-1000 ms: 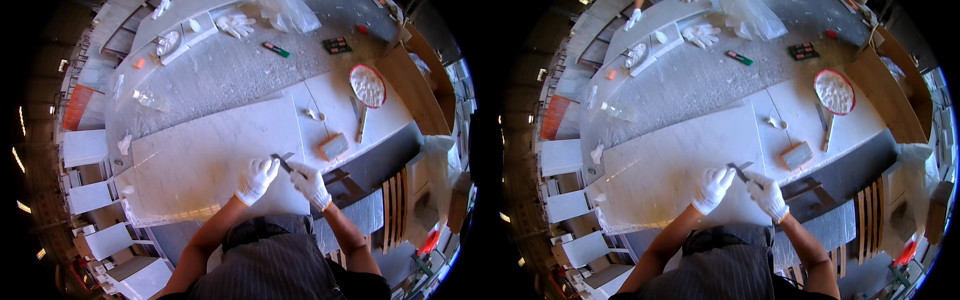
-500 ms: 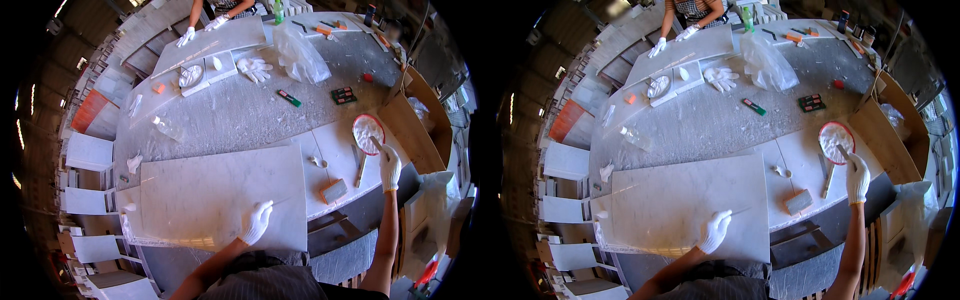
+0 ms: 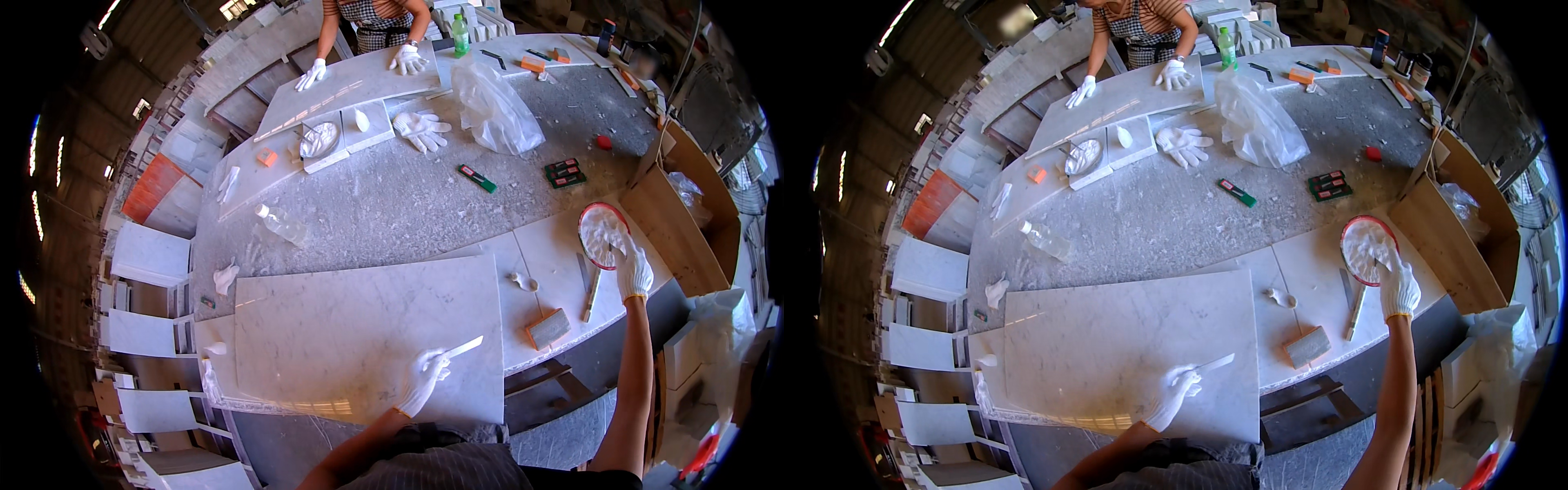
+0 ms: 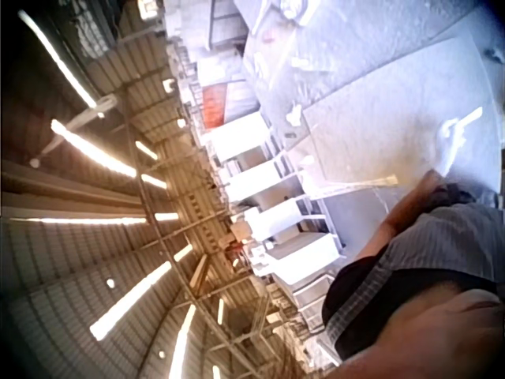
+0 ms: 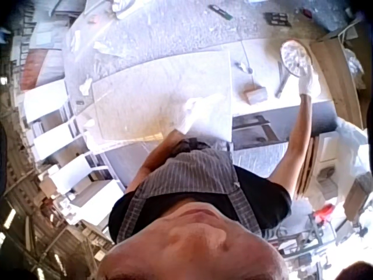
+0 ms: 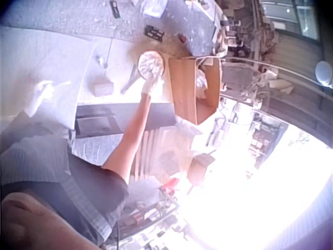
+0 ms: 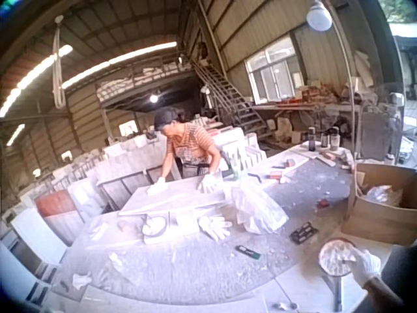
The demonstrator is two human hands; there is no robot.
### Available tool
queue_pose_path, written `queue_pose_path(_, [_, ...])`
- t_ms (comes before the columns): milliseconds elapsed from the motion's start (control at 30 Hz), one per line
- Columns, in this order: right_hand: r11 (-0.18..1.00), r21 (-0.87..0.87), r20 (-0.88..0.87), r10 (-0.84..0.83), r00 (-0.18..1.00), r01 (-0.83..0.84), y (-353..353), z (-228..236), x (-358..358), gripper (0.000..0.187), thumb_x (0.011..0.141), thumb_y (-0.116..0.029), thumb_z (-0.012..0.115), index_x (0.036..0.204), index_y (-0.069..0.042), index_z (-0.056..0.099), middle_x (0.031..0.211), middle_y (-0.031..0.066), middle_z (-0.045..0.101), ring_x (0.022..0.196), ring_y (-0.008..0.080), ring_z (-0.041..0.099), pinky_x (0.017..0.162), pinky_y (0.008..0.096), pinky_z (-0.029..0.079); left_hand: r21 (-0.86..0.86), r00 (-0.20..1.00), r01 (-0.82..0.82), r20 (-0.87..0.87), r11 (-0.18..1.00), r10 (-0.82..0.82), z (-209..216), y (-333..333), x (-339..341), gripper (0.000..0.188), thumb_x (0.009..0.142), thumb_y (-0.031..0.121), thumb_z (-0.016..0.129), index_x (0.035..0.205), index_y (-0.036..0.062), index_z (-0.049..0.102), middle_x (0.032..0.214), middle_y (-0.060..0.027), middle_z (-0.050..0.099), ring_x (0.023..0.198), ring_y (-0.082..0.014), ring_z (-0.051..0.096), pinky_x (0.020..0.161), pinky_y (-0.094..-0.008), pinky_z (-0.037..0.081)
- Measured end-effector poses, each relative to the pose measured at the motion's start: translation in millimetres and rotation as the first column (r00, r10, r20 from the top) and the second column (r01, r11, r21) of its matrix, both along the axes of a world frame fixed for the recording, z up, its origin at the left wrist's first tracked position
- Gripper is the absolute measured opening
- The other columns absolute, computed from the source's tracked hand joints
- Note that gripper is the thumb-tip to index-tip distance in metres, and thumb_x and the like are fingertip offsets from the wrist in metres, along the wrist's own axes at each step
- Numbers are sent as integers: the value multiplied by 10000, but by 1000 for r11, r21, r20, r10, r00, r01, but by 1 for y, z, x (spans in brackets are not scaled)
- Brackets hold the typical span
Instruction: The person cleans a large white stone slab on a workbench using a scraper, a sponge, and a cloth. They scrape the surface, wipe it with a sponge, and then wipe it again with a cloth. The person also moves the slab on the table during the process.
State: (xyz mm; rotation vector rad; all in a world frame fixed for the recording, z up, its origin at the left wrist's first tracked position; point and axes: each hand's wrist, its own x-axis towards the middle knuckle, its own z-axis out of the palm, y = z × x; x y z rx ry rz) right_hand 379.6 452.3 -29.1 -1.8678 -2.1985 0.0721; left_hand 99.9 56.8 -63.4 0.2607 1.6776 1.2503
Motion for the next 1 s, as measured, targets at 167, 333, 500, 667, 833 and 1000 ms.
queue_pose_path(167, [972,228,-197,104,975,-57,-43,20,6,470,947,-272,632,1390,-136,546,1087,181,667,925,337,688,783,432,560,14,996,-55,72,998,54,8,7,-1,334,991,183,621,1237,-37,565,1052,-161,691,874,-210,703,801,-330,587])
queue_pose_path(333, [762,-175,-673,370,640,-624,-166,0,-47,272,921,-139,647,1155,-2,671,1032,190,702,955,312,685,832,369,545,60,962,-130,248,990,111,21,32,13,303,994,169,609,1220,-28,569,1049,-172,693,894,-247,707,821,-354,584])
queue_pose_path(500, [621,-416,-902,-190,387,-665,-263,-20,-102,369,1010,-211,580,1278,41,612,1122,166,700,985,265,687,897,343,523,103,975,63,207,993,-83,20,43,31,309,1001,169,601,1249,-14,588,1049,-99,687,877,-172,693,799,-304,566])
queue_pose_path(667, [581,-547,-823,-503,263,-602,-261,-16,-116,387,1033,-262,556,1309,6,599,1016,66,692,868,124,640,747,277,537,167,959,169,200,971,-201,24,49,48,304,1011,172,593,1255,-9,601,1035,-84,688,865,-159,686,794,-288,553])
queue_pose_path(833, [786,-567,-810,-476,343,-247,-170,-7,-74,310,1007,-196,582,1244,-6,648,898,65,672,801,140,640,670,309,531,151,971,202,99,968,-219,13,31,49,345,1019,153,577,1313,-26,554,1243,-95,613,1066,-166,637,910,-320,554])
queue_pose_path(1000, [992,-39,-621,66,781,-116,-71,-32,-10,304,947,-134,563,1216,-39,667,1023,174,712,948,307,684,823,407,532,-30,956,247,170,968,-239,9,-4,26,342,1018,161,574,1310,-16,566,1271,-99,626,1114,-158,617,936,-319,536])
